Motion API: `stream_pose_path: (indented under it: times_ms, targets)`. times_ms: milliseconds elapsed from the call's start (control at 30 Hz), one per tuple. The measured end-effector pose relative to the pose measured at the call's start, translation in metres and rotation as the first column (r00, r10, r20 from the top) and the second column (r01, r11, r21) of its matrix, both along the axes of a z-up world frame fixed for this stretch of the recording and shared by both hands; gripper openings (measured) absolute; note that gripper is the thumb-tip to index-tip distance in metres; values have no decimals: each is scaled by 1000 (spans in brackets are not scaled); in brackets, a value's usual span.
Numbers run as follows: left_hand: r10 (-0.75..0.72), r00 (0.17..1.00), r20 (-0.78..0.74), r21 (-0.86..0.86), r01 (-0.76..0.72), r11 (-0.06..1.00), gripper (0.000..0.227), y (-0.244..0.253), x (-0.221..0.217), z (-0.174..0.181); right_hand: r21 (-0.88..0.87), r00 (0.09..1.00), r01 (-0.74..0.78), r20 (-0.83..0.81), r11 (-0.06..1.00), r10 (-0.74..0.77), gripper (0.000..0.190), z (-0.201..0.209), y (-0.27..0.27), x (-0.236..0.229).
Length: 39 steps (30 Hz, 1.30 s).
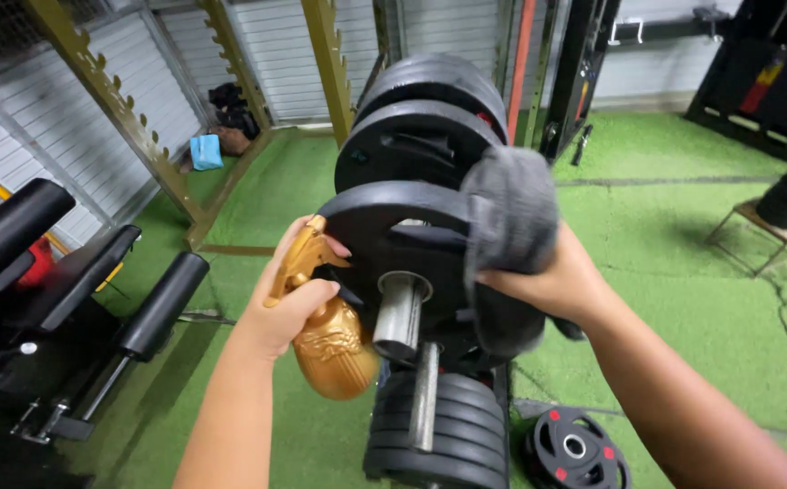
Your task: Spray and wipe down weight plates and a storage rack in a gym setting.
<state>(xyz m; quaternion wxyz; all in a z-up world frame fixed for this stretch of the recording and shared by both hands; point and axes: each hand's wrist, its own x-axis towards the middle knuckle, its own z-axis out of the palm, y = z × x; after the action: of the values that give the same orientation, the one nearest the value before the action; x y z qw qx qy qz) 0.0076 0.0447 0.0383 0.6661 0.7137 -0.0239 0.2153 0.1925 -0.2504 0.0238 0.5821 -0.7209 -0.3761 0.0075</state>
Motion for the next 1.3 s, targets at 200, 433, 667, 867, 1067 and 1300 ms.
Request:
stream_pose_path:
  times_ms: [200, 433, 667, 867, 1067, 1300]
  targets:
    - [99, 995, -31, -104, -102, 989, 77, 4, 5, -18, -239, 728, 139, 683, 961, 64, 58, 107, 53, -20]
    - [204, 974, -102, -276, -225, 934, 71, 8, 11, -24, -190, 413, 279, 909, 941, 60, 29, 111, 142, -51]
    - [52, 995, -83, -185, -67, 981, 67, 18, 6, -18, -39, 462, 256, 883, 966, -87, 19, 95, 97, -66]
    - [-25, 992, -122, -73, 16, 997, 63, 16, -4, 3, 149, 895, 194, 378, 970, -237, 65, -1, 22, -32]
    - [-122, 991, -49, -26, 121, 992, 52, 19, -10, -3, 310, 931, 336, -253, 889, -263, 31, -300, 13, 24]
    - [-179, 981, -70, -155, 167, 974, 61, 23, -17, -5, 410, 857, 469, -423, 782, -293, 37, -209, 52, -38]
